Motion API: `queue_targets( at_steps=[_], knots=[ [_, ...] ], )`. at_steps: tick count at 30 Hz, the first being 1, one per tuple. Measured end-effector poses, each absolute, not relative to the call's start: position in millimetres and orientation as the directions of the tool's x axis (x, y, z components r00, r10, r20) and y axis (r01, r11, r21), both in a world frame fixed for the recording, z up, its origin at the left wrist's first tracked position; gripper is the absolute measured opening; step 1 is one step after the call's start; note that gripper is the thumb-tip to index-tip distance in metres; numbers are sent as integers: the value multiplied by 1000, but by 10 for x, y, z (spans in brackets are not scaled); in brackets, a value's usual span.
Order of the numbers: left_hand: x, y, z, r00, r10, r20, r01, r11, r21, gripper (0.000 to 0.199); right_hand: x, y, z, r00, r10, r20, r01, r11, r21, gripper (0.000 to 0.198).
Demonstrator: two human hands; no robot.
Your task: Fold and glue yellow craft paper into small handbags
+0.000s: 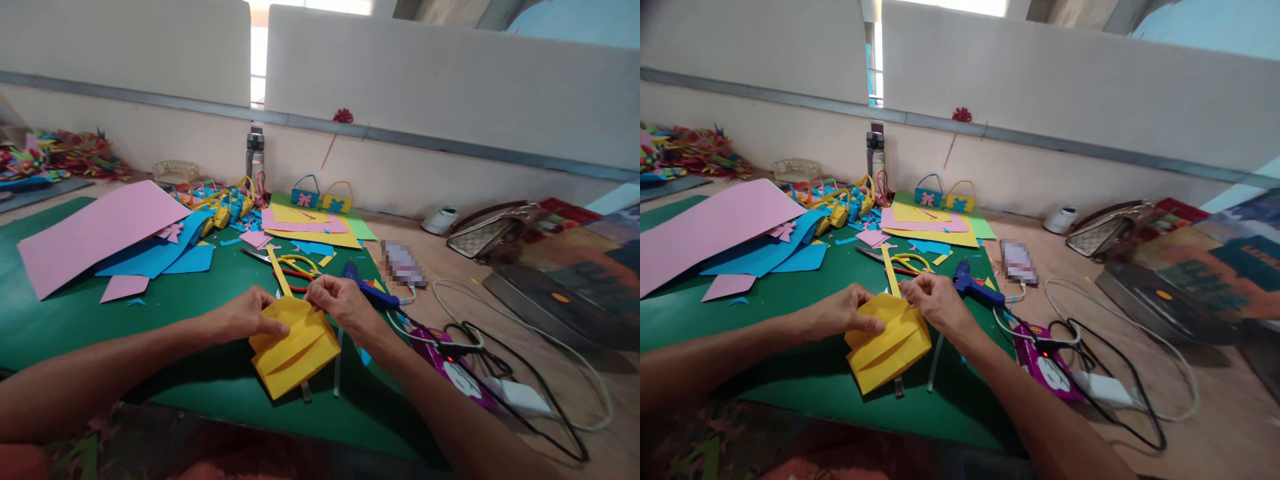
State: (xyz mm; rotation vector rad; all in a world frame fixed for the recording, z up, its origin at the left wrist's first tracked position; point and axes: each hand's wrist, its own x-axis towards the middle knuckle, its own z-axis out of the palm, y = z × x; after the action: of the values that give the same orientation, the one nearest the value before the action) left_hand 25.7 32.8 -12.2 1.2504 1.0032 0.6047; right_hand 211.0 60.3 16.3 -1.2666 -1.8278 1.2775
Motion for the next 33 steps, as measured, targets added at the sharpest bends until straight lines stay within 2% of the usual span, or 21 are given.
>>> queue_targets(
  at_steps=[1, 3, 5, 11, 17, 21, 27, 33],
  knots=[
    [266, 326, -125, 470, 844, -258, 140, 218, 966, 21, 2102, 584, 162, -423, 899, -108, 366, 61, -929, 25],
    [288, 321, -139, 468, 859, -210, 145, 159, 977, 22, 2087, 532, 160, -494, 848, -193, 392, 19, -920, 33],
    [311, 314, -158, 456, 872, -179, 146, 125, 981, 23, 2080, 479, 158, -538, 813, -224, 436, 40, -899, 36],
    [356, 294, -150, 421, 892, -163, 183, 92, 979, 22, 2079, 432, 155, -545, 824, -155, 508, 177, -843, 37],
    [368, 280, -106, 368, 918, -145, 240, 56, 969, 22, 2037, 468, 39, -516, 851, -98, 531, 228, -816, 35],
    [374, 276, -115, 345, 928, -140, 205, 71, 976, 18, 2015, 472, -34, -524, 841, -133, 471, 156, -868, 29],
    [364, 292, -86, 331, 931, -154, 191, 93, 977, 22, 1989, 471, -29, -503, 856, -121, 369, 87, -925, 32],
    [318, 315, -148, 404, 889, -213, 112, 183, 977, 28, 1995, 457, 35, -367, 915, -168, 324, -44, -945, 27]
  ],
)
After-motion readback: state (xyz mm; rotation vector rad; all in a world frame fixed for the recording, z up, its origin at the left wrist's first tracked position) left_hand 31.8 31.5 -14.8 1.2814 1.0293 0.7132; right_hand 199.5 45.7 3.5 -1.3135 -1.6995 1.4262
